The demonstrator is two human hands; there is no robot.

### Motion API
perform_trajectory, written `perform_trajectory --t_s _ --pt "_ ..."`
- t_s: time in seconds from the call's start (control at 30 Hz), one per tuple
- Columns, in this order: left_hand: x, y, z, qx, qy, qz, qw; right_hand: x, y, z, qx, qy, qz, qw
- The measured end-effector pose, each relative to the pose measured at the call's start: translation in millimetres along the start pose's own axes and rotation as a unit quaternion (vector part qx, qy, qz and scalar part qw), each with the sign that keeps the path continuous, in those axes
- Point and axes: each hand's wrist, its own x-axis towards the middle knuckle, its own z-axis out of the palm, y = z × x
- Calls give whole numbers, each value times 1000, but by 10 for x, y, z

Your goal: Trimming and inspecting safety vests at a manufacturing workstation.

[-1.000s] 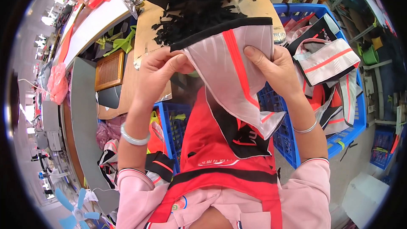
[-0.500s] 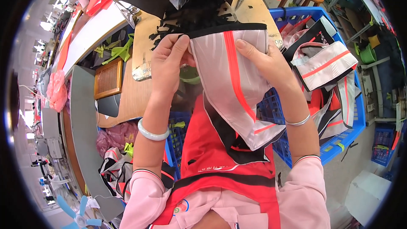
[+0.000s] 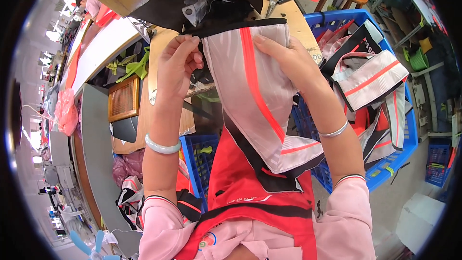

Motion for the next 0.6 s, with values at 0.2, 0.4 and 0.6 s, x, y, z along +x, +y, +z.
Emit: perform_trajectory --t_s 0.2,0.4,0.6 --pt "116 12 -42 -115 -6 -66 991 78 -11 19 -3 5 8 1000" --pt "158 45 -25 -170 -10 -99 980 77 -42 71 41 23 24 999" --pt "158 32 41 -219 -6 -109 970 111 -25 55 107 4 49 993"
